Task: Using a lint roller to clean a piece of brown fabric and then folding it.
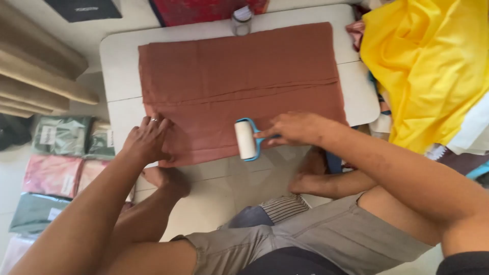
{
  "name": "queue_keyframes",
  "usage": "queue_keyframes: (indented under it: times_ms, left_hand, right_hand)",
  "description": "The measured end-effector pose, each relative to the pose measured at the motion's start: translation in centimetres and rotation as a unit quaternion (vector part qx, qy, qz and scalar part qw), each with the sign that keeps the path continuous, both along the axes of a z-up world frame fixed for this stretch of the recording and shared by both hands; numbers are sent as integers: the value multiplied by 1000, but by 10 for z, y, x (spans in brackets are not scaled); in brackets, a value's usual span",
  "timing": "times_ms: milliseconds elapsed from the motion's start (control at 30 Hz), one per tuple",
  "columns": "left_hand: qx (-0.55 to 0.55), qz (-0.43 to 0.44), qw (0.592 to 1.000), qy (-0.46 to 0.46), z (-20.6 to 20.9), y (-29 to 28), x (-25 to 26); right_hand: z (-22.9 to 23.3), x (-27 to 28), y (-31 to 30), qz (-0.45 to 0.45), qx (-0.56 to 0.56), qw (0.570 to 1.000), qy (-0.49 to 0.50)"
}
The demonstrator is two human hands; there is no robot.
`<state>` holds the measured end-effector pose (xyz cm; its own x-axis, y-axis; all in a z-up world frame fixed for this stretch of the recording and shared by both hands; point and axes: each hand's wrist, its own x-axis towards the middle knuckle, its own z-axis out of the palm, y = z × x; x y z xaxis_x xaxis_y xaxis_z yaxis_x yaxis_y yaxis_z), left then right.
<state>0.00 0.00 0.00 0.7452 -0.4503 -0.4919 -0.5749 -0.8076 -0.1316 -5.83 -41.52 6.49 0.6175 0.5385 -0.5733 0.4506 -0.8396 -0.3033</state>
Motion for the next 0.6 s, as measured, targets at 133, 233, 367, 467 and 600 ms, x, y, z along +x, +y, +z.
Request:
queue_keyframes:
  times_ms: [133,233,367,467,600]
  left_hand:
    - [18,-5,999,-25,-2,-11,1]
    - [31,7,999,-5,0,-7,-3]
    - [11,21,1000,-5,-12,-2,5]
    - [-24,37,999,-13,-20,1,10]
    - [-19,50,999,3,-17,-1,11]
  right_hand:
    - [37,-5,-79,-51,-22,998,-16]
    - [46,-10,-126,-85,-19,996,0]
    - [31,-19,-196,-99,-123,986,-49]
    - [33,-23,-224,-107,-194,973,-69]
    - [33,-28,-235,-144,-227,961,-64]
